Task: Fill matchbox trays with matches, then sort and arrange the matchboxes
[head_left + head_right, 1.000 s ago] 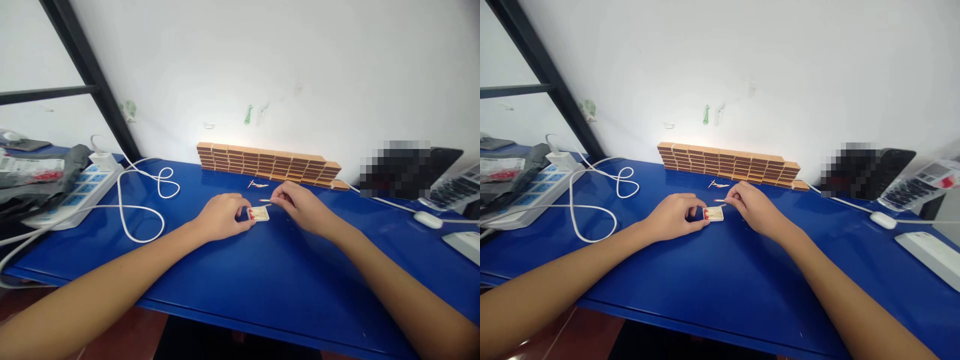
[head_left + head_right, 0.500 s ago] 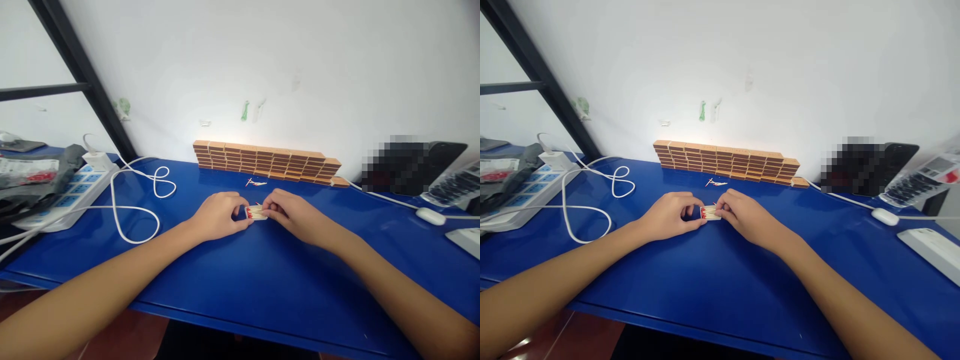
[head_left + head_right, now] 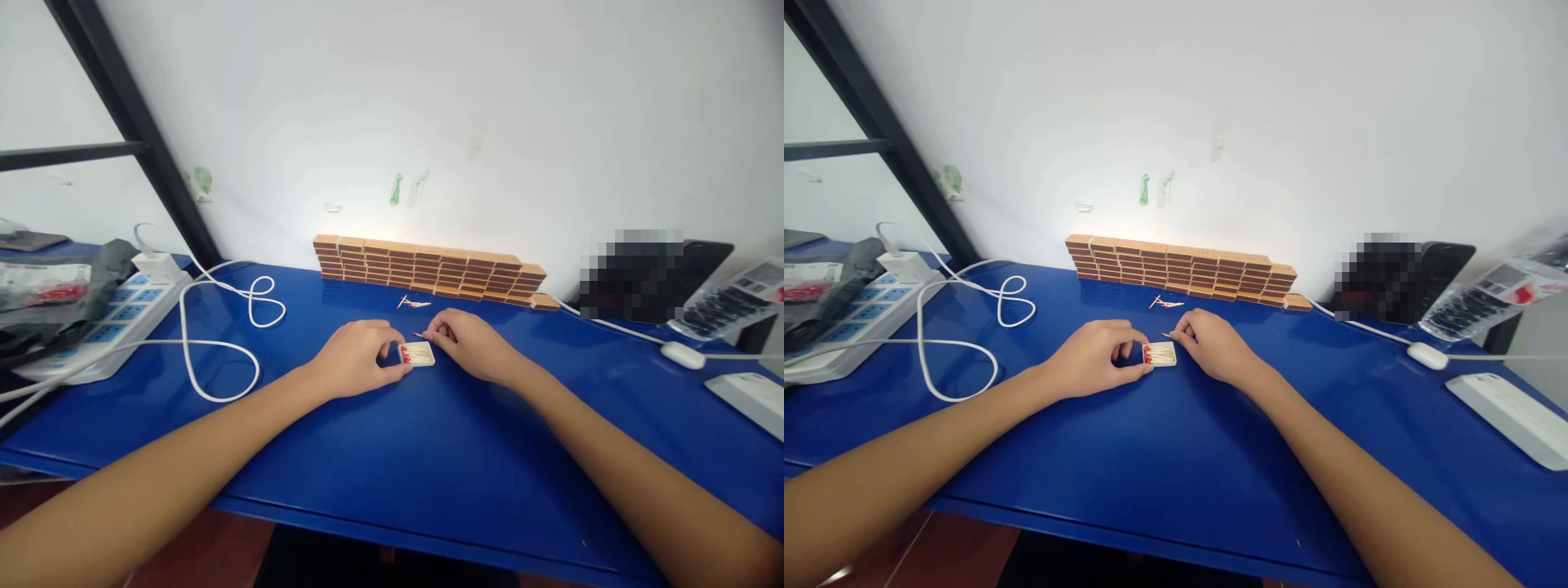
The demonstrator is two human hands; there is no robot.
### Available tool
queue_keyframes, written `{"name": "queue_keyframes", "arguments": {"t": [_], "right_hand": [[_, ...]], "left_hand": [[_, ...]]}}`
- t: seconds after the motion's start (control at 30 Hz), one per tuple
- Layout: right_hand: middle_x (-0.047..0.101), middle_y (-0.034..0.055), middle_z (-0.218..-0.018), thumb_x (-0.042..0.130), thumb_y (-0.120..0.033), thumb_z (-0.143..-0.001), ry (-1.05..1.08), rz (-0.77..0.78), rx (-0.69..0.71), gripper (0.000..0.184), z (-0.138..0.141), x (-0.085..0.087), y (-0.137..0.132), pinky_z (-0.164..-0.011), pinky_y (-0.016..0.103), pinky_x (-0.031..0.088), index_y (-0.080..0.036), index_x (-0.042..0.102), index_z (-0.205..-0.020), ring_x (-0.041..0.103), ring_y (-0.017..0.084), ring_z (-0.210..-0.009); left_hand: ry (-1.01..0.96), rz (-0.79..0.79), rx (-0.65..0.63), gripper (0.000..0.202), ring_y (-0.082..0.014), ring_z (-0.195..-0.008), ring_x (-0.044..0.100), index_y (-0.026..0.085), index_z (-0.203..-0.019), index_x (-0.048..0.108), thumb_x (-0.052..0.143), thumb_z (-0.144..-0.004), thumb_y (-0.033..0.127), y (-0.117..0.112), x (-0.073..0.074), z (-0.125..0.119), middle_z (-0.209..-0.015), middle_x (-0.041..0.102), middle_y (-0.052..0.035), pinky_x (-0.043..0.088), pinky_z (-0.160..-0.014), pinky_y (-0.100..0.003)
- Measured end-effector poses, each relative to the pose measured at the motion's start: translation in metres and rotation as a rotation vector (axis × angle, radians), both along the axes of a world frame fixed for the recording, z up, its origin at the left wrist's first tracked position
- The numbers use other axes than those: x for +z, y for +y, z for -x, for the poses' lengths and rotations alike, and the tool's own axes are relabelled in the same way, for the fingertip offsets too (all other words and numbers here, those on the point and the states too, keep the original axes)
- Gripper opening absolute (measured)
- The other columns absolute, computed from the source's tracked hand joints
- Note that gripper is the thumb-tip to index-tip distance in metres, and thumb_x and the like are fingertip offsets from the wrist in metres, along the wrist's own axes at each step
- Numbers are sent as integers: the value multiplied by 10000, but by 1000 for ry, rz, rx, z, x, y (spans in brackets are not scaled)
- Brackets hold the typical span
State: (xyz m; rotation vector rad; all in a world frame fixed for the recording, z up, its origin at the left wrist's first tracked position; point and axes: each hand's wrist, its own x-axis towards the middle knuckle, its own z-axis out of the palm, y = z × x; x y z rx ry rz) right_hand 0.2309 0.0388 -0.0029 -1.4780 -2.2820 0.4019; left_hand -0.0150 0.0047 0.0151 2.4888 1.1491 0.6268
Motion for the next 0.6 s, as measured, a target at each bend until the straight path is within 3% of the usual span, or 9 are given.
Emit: {"name": "queue_keyframes", "arguments": {"t": [0.2,0.33,0.47,0.6], "right_hand": [[659,82,-917,566,-290,-996,-15,-122,68,156,-7,-2,34,-740,333,442,-202,595,-870,601,212,-806],[642,67,-915,611,-327,-958,85,-126,61,145,-12,-3,55,-709,329,455,-191,626,-1005,577,198,-759],[646,65,-909,672,-393,-911,111,-69,53,214,-14,-4,55,-697,331,464,-193,666,-990,561,192,-741],[657,66,-866,614,-386,-949,107,-84,89,197,-14,-3,46,-697,333,459,-202,666,-901,567,196,-740]], "left_hand": [[-7,-24,-20,216,-141,-683,549,219,-1013,782,763,-869,380,1,-3,1,-751,616,14,355,-603,-284],[-9,-22,-18,234,-140,-671,547,218,-1031,783,759,-872,388,1,-3,1,-758,616,13,364,-605,-284],[-5,-10,-32,232,-148,-696,565,209,-1023,782,750,-883,391,1,-2,1,-774,632,1,374,-612,-282],[0,-8,-18,228,-148,-688,562,213,-1023,781,755,-881,390,2,-2,1,-772,636,0,373,-606,-282]]}}
